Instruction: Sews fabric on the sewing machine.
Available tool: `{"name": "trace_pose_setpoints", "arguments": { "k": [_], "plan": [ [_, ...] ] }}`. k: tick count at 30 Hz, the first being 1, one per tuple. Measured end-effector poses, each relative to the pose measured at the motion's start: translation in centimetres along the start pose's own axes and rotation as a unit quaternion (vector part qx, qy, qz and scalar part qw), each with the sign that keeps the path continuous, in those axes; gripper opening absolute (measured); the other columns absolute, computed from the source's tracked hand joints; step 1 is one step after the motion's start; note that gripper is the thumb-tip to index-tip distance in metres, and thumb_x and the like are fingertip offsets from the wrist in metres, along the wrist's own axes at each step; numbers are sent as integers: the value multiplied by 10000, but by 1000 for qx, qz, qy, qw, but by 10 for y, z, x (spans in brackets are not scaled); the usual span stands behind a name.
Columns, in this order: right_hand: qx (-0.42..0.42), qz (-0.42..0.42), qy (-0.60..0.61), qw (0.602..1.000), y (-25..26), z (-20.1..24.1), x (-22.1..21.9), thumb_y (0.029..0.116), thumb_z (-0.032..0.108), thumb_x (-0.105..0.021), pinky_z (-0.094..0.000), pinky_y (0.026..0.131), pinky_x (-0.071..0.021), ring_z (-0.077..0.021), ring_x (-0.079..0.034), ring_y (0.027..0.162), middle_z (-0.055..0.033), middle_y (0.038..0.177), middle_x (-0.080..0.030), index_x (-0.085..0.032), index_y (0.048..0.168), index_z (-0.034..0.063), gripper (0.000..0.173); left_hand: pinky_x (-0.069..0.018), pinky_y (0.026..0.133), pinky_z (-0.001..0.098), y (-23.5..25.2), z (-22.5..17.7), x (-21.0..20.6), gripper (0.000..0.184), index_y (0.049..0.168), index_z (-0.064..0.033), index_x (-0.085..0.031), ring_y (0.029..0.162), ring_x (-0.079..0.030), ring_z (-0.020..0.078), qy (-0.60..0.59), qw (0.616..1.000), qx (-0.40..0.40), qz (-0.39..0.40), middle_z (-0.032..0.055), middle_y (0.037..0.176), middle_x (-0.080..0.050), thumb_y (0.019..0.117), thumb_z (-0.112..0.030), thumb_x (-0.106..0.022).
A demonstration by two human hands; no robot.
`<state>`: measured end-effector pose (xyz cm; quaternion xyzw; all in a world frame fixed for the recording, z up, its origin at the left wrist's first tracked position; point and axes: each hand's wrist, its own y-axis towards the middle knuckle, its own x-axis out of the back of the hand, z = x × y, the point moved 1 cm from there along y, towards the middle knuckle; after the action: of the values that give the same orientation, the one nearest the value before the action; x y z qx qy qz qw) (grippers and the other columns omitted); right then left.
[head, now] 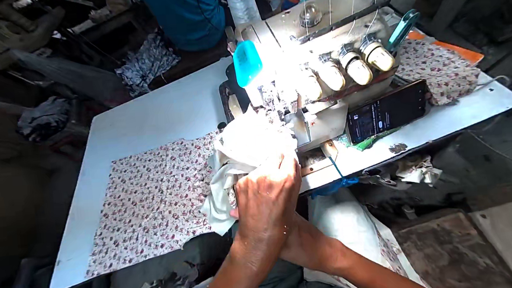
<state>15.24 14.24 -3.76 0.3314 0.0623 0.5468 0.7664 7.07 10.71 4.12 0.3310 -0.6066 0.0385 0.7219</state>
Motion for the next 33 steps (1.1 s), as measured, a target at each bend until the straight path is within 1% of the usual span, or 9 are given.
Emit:
{"name": "trace_pose_setpoints", "arguments": {
  "k": [9,12,17,19,22,25,27,30,33],
  "plan": [
    [-27,60,45,997,-2,-18,8,957,39,-613,-225,817,-554,-145,-699,883,-130,984,-722,-734,1000,-10,137,-418,485,451,30,12,-10,102,924,-68,-754,598,-617,321,-23,997,63,-29,114,691,-619,937,-153,-699],
    [-58,95,61,992,-16,-33,13,1016,65,-572,-279,923,-564,-165,-703,1024,-119,1120,-727,-739,1143,15,216,-532,733,559,39,42,5,200,1062,-84,-766,905,-689,362,-121,989,77,21,158,985,-715,1010,-233,-643],
    [-77,117,50,989,-31,-32,22,1022,72,-570,-267,925,-560,-152,-701,1026,-103,1133,-727,-734,1169,27,224,-380,1102,562,84,123,8,410,1367,3,-588,1317,-520,389,-256,955,111,101,230,1358,-610,972,-79,-664],
    [-64,126,53,989,-31,-25,21,1017,64,-577,-280,917,-565,-164,-704,1025,-109,1124,-729,-735,1161,26,218,-443,1039,544,92,146,-5,374,1298,38,-624,1176,-608,348,-267,948,50,166,215,1221,-664,939,-45,-686],
    [-46,179,45,982,-29,-15,29,1022,72,-576,-327,881,-577,-200,-710,1008,-121,1114,-724,-729,1163,28,213,-508,864,530,93,148,24,148,956,88,-692,941,-644,317,-227,950,-60,206,208,994,-668,914,-51,-723],
    [-56,272,-7,961,-9,-6,48,1023,131,-598,-433,817,-578,-277,-712,944,-156,1069,-719,-706,1189,9,233,-533,747,181,82,154,73,255,880,-214,-670,854,-597,-38,-234,932,-163,223,-126,933,-624,951,-455,-625],
    [-94,298,-82,946,20,4,56,1037,194,-584,-513,822,-562,-336,-705,956,-182,1036,-713,-665,1243,-7,299,-459,540,198,70,167,82,390,818,-241,-666,620,-533,-42,-159,949,-178,208,-150,735,-588,943,-593,-554],
    [-95,180,-134,970,71,15,35,1041,205,-577,-483,811,-571,-322,-705,941,-182,1023,-706,-673,1226,-17,304,-462,508,423,59,161,91,525,774,-124,-681,578,-565,162,-51,950,-202,233,-7,694,-553,973,-569,-485],
    [12,-11,-97,995,85,20,-5,881,79,-719,-419,653,-565,-274,-708,726,-154,762,-700,-735,839,-35,122,-501,595,319,29,112,98,459,752,-184,-694,719,-617,95,-108,946,-243,187,-37,842,-649,975,-558,-548]
  ]
}}
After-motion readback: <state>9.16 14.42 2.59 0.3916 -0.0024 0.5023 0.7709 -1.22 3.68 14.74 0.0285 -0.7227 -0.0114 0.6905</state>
